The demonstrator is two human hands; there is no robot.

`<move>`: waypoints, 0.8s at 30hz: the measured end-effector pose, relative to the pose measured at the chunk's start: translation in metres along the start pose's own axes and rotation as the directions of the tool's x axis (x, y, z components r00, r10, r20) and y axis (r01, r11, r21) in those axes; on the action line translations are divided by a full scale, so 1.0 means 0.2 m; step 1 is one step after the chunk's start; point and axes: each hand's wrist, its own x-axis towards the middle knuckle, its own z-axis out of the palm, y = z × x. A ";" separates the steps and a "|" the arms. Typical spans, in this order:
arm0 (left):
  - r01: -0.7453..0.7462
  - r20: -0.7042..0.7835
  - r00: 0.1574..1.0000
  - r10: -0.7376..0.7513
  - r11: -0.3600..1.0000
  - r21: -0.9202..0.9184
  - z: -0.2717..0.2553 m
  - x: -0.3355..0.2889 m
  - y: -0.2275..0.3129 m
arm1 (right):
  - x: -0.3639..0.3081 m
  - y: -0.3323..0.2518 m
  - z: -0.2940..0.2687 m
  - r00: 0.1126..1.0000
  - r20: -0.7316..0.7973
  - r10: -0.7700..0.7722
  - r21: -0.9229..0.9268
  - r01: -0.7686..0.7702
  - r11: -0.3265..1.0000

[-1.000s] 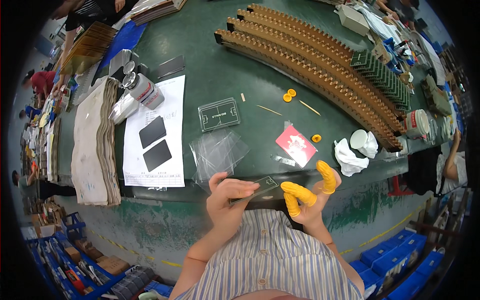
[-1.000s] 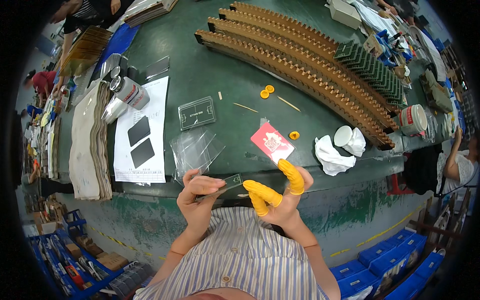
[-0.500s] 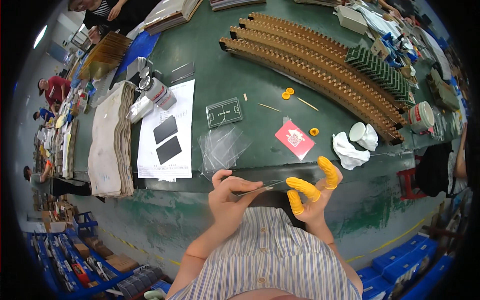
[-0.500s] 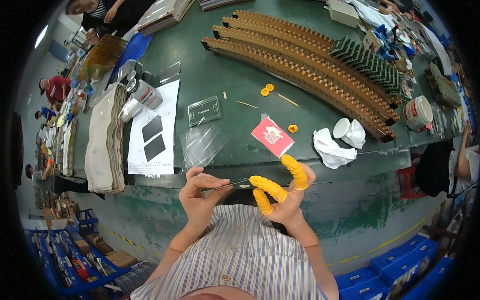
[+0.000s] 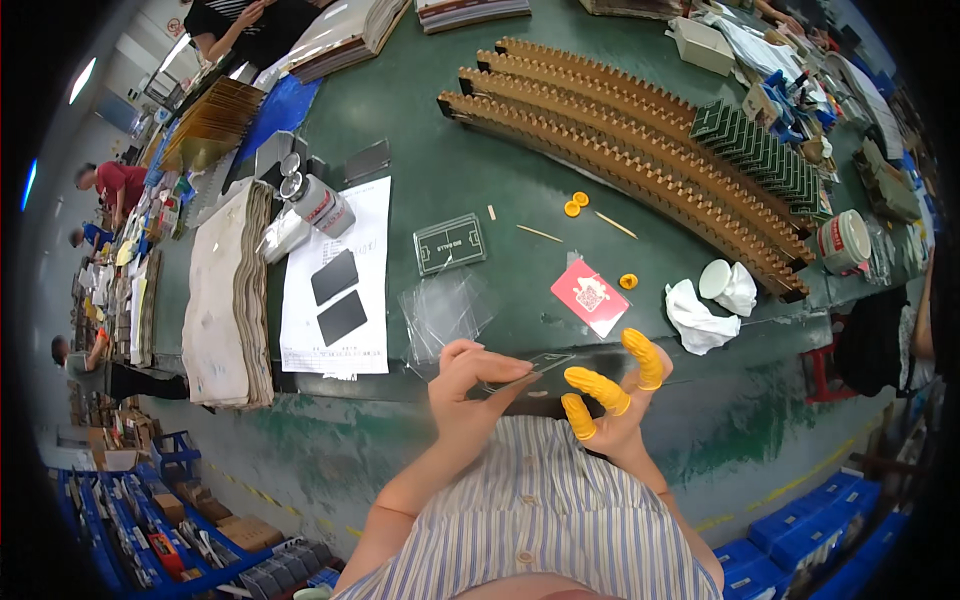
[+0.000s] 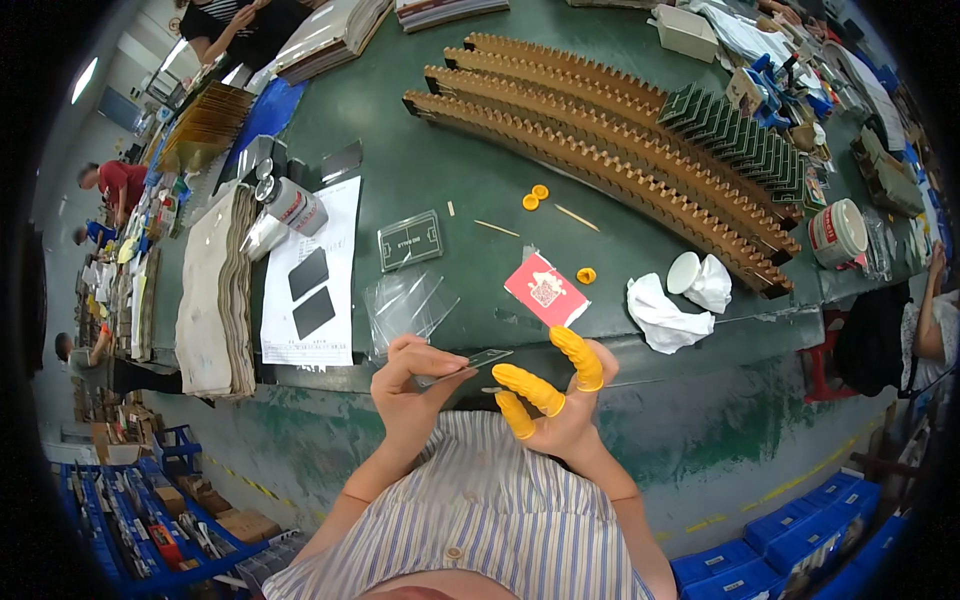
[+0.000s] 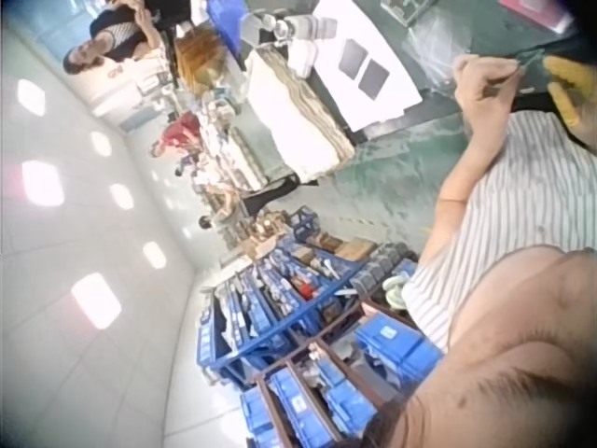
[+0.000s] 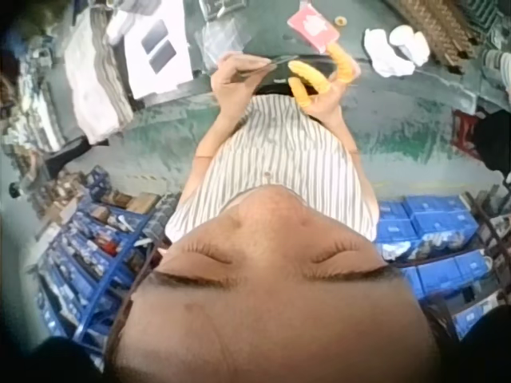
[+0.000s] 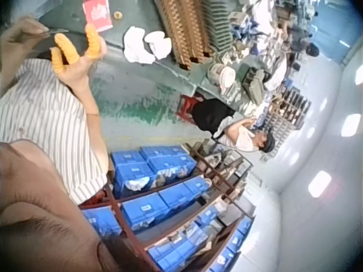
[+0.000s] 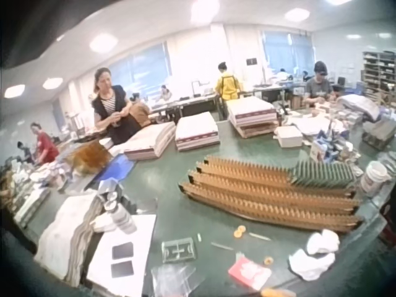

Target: The person wipes the surface of small rectangular cards with a white cloth. They handle the cards one by one, turning them over to clean both sides, and place them into a pile on the table.

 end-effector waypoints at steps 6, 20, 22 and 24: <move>-0.012 -0.041 0.999 0.010 0.998 -0.063 0.03 0.04 -0.11 | 0.02 -0.01 0.04 0.999 0.039 -0.020 -0.033 0.022 0.999; -0.074 -0.076 0.996 0.055 0.959 -0.272 0.11 0.15 -0.14 | 0.12 -0.06 0.07 0.994 0.092 -0.055 -0.223 0.074 0.972; -0.084 -0.076 0.995 0.065 0.959 -0.269 0.10 0.15 -0.14 | 0.11 -0.07 0.08 0.994 0.096 -0.052 -0.210 0.071 0.975; -0.078 -0.082 0.995 0.057 0.957 -0.281 0.09 0.14 -0.14 | 0.11 -0.07 0.08 0.994 0.092 -0.060 -0.199 0.077 0.977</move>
